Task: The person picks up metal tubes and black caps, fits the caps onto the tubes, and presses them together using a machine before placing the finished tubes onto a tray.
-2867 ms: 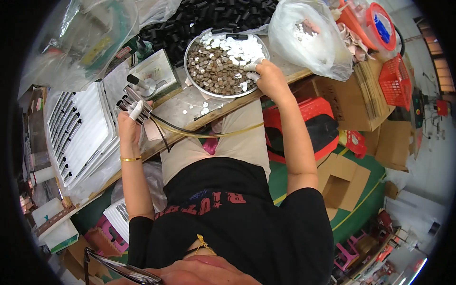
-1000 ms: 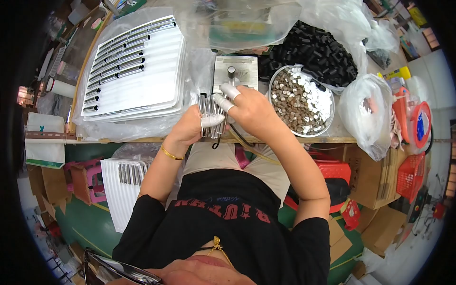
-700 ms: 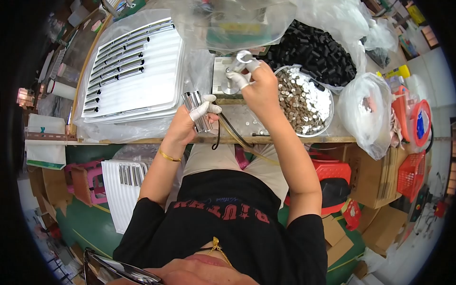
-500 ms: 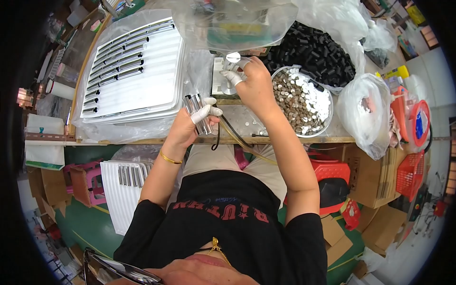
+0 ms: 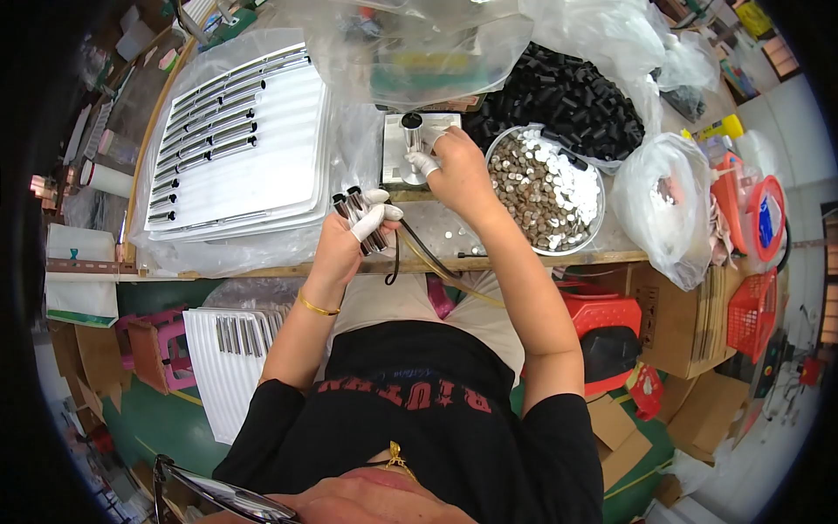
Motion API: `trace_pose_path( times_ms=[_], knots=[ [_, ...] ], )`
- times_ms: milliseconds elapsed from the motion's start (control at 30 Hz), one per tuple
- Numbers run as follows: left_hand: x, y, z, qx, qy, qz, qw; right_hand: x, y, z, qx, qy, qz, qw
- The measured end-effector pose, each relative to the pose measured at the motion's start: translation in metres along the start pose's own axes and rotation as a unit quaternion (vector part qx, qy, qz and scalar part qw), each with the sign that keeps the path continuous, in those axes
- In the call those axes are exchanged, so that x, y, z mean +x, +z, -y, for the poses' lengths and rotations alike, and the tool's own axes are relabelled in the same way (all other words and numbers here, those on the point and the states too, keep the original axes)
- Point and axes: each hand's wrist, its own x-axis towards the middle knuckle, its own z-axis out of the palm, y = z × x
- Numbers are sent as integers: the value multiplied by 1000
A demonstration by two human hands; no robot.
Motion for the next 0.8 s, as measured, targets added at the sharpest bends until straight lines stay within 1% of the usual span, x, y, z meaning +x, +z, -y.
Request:
trace_pose_path(
  times_ms=[33,67,100,133,167,200,233,300,433,500,533,700,767,800],
  knots=[
    [1,1,0,1,1,3,1000,0,5,-3,12,25,-16,999],
    [1,3,0,17,19,-17,1000,2,8,-2,27,57,-25,998],
    [1,5,0,33,37,-36,998,4,12,-2,26,58,-29,998],
    [1,8,0,32,57,-41,997,8,15,-3,32,44,-58,997],
    [1,9,0,34,57,-38,997,11,17,-4,38,29,-87,995],
    [2,10,0,39,69,-40,996,12,20,-6,20,61,-69,996],
    [2,11,-1,43,80,-42,995,11,22,-8,21,61,-71,995],
    [3,11,0,44,78,-43,995,12,24,-10,-2,102,-56,993],
    [1,10,5,43,80,-36,995,8,24,-6,24,102,-78,991],
    [-1,12,6,51,75,-37,995,5,26,-10,37,107,-69,991],
    [-3,12,7,55,76,-42,995,4,27,-15,-13,93,-16,995],
    [-7,4,12,79,71,-55,993,-3,19,-10,-21,66,-49,996],
    [-1,5,12,93,86,-78,989,-3,18,-12,-27,58,-63,996],
    [4,4,10,117,52,-93,987,-3,21,-13,-100,60,-24,993]
  ],
)
